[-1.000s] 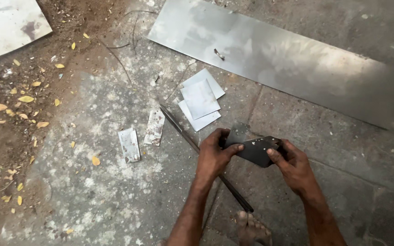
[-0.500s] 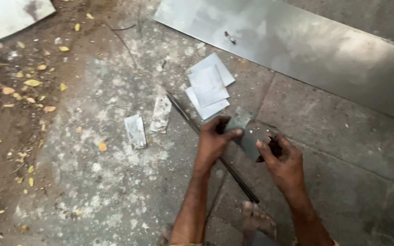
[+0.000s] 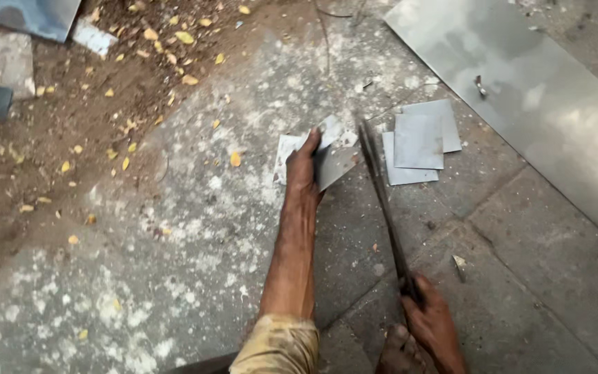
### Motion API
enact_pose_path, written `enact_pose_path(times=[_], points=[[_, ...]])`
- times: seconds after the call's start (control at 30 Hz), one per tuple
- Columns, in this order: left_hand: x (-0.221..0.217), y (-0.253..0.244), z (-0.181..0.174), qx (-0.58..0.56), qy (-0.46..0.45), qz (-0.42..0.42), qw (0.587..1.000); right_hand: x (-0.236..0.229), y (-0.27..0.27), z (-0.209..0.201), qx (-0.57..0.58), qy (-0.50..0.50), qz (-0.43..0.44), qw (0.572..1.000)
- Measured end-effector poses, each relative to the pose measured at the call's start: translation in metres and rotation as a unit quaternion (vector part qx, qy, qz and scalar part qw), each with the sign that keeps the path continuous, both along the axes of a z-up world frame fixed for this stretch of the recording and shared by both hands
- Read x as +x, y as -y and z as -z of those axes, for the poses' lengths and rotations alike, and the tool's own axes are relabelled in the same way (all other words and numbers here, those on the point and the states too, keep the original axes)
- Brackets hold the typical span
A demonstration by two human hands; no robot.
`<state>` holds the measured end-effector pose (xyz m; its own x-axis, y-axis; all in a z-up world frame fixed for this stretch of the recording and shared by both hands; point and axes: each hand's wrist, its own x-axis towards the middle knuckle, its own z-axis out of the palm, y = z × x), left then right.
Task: The person sits on a concrete floor and uses large metal shears to cut a long metal sheet into smaller rectangular pieces. The person holds the sheet with one hand and operates the shears with the other, cutting multiple pieces and stacking them on the ground.
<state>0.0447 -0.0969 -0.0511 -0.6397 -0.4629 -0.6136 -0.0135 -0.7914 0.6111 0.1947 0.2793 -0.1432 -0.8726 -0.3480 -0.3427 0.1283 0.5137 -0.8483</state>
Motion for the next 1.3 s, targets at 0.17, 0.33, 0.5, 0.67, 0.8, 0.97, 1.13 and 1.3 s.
enact_pose_path(times=[0.17,0.33,0.5,0.67,0.8,0.97,1.13,1.3], points=[[-0.022,-0.014,-0.017,-0.067,-0.011,0.051,0.996,0.017,-0.021,0.000,-0.113,0.068,0.076,0.988],[-0.025,-0.040,-0.031,-0.079,-0.042,0.074,0.993,0.029,-0.011,-0.033,-0.020,-0.062,0.020,0.998],[-0.017,-0.051,-0.057,-0.127,-0.012,0.083,0.988,0.027,0.008,-0.065,-0.003,0.065,0.059,0.996],[-0.010,-0.056,-0.070,-0.161,-0.039,0.085,0.983,0.029,0.008,-0.066,-0.030,0.116,0.051,0.992],[-0.009,-0.059,-0.073,-0.169,-0.026,0.098,0.980,0.030,0.002,-0.069,-0.058,0.124,0.051,0.989],[-0.009,-0.059,-0.075,-0.165,-0.040,0.099,0.980,0.024,0.014,-0.083,-0.020,0.140,0.059,0.988],[-0.016,-0.058,-0.071,-0.205,-0.016,0.111,0.972,0.013,0.032,-0.086,0.118,0.208,0.103,0.965],[-0.022,-0.056,-0.069,-0.210,-0.010,0.127,0.969,0.009,0.036,-0.068,0.166,0.105,0.061,0.979]])
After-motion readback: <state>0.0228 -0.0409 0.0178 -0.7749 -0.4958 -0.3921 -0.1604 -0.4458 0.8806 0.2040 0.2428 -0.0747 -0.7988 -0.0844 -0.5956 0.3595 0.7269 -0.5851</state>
